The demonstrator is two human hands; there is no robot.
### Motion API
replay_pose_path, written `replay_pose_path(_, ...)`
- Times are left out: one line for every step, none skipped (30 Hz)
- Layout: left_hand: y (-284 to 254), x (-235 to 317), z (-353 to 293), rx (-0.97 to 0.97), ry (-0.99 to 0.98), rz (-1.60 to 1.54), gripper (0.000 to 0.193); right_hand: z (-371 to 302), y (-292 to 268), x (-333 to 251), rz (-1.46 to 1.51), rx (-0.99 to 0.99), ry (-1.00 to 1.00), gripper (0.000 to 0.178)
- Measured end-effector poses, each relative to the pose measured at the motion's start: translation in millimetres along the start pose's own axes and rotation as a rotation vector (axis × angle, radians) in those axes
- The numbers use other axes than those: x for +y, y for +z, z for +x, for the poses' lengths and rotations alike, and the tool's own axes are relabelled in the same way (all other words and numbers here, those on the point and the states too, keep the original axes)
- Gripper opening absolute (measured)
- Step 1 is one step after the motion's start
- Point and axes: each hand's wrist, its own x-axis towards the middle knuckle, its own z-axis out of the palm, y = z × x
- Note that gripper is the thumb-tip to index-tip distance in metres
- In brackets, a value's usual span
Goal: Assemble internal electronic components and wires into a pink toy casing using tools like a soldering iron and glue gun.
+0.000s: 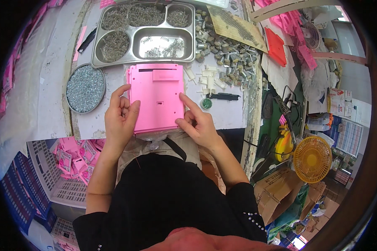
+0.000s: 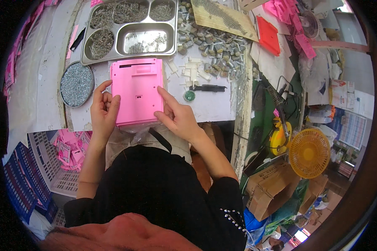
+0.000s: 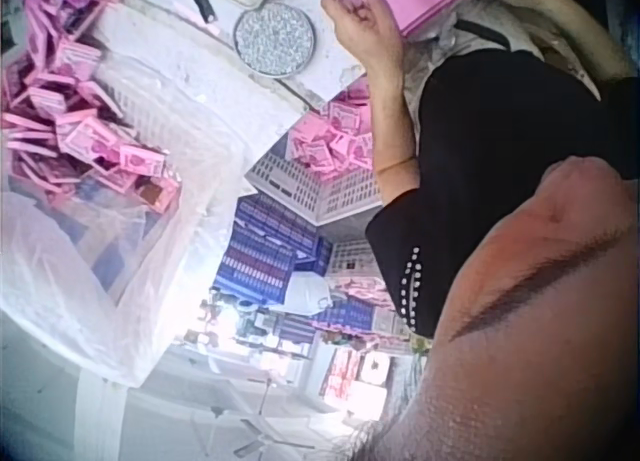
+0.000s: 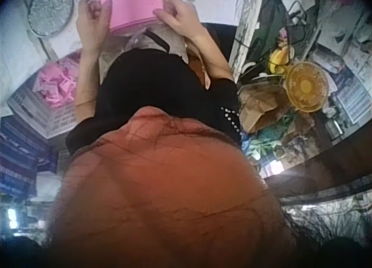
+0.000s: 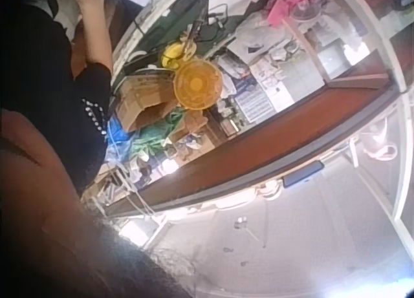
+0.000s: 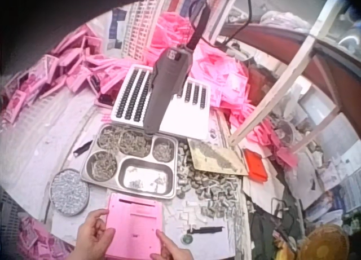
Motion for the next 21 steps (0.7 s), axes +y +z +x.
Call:
replay_pose_path(-0.5, 0.5, 1.1, -0.007, -0.016, -0.003, 0.046, -2.7, 1.8, 2.2, 0.017, 0.015, 0.009, 0.073)
replay_pose_path(-1.5, -0.9, 1.2, -0.011, -0.008, -0.009, 0.046, -3.9, 2.9, 3.2, 0.034, 0.03, 0.019, 0.073)
replay_pose_path(-2.5, -3.7, 1.4, -0.017, 0.002, -0.015, 0.045, -3.1, 2.7, 2.9, 0.038, 0.021, 0.027, 0.072)
replay_pose_path(-2.7, -5.7, 1.1, -0.023, 0.011, -0.021, 0.045, -1.5, 1.9, 2.4, 0.042, 0.013, 0.036, 0.072)
replay_pose_path(-2.0, -6.4, -0.2, -0.001, 0.017, -0.061, 0.045, 0.4, 1.1, 1.7, 0.047, 0.004, 0.044, 0.071)
replay_pose_path(0.0, -7.1, -1.5, 0.013, 0.023, -0.105, 0.044, 1.8, -0.2, 0.8, 0.03, -0.013, 0.036, 0.071)
replay_pose_path(1.6, -7.7, -3.2, 0.027, 0.028, -0.149, 0.044, 3.8, -1.7, -0.4, 0.013, -0.03, 0.027, 0.071)
replay_pose_path(1.2, -9.2, -5.2, 0.037, 0.044, -0.083, 0.044, 5.4, -3.3, -1.9, -0.004, -0.048, 0.019, 0.071)
replay_pose_path(-0.8, -10.2, -7.3, 0.048, 0.06, -0.016, 0.044, 6.8, -5.5, -3.6, -0.029, -0.063, 0.014, 0.071)
replay_pose_path(-1.6, -9.2, -9.2, 0.06, 0.076, 0.052, 0.044, 7.8, -8.1, -5.6, -0.055, -0.079, 0.009, 0.071)
replay_pose_path(-1.7, -6.0, -11.5, 0.075, 0.089, 0.126, 0.043, 8.8, -10.6, -7.5, -0.081, -0.096, 0.004, 0.072)
replay_pose_path(-2.5, 2.4, -12.9, 0.093, 0.1, 0.201, 0.042, 10.2, -12.3, -8.7, -0.124, -0.121, 0.01, 0.071)
replay_pose_path(-3.6, 8.9, -12.5, 0.112, 0.111, 0.276, 0.041, 11.6, -14.0, -9.8, -0.168, -0.145, 0.017, 0.071)
replay_pose_path(-5.6, 12.0, -10.9, 0.08, 0.101, 0.31, 0.038, 12.5, -15.4, -10.8, -0.211, -0.17, 0.024, 0.07)
replay_pose_path(-9.3, 14.8, -10.1, 0.053, 0.09, 0.348, 0.036, 13.2, -14.3, -11.8, -0.31, -0.151, -0.03, 0.069)
replay_pose_path(-11.5, 16.0, -9.8, 0.025, 0.079, 0.385, 0.033, 13.4, -12.0, -13.0, -0.408, -0.131, -0.085, 0.068)
replay_pose_path(-11.7, 15.6, -9.3, 0.046, 0.161, 0.444, 0.033, 13.4, -10.8, -14.5, -0.507, -0.109, -0.139, 0.066)
replay_pose_path(-12.7, 14.9, -8.2, 0.069, 0.245, 0.504, 0.032, 14.7, -11.4, -19.3, -0.574, -0.13, -0.125, 0.065)
replay_pose_path(-13.7, 13.7, -7.8, 0.092, 0.328, 0.563, 0.032, 16.3, -13.2, -25.6, -0.641, -0.15, -0.11, 0.064)
replay_pose_path(-12.8, 5.9, -10.6, 0.092, 0.286, 0.486, 0.032, 17.1, -13.6, -29.5, -0.708, -0.171, -0.096, 0.063)
replay_pose_path(-9.4, -1.6, -12.9, 0.091, 0.246, 0.407, 0.033, 16.3, -12.4, -30.2, -0.739, -0.157, -0.101, 0.065)
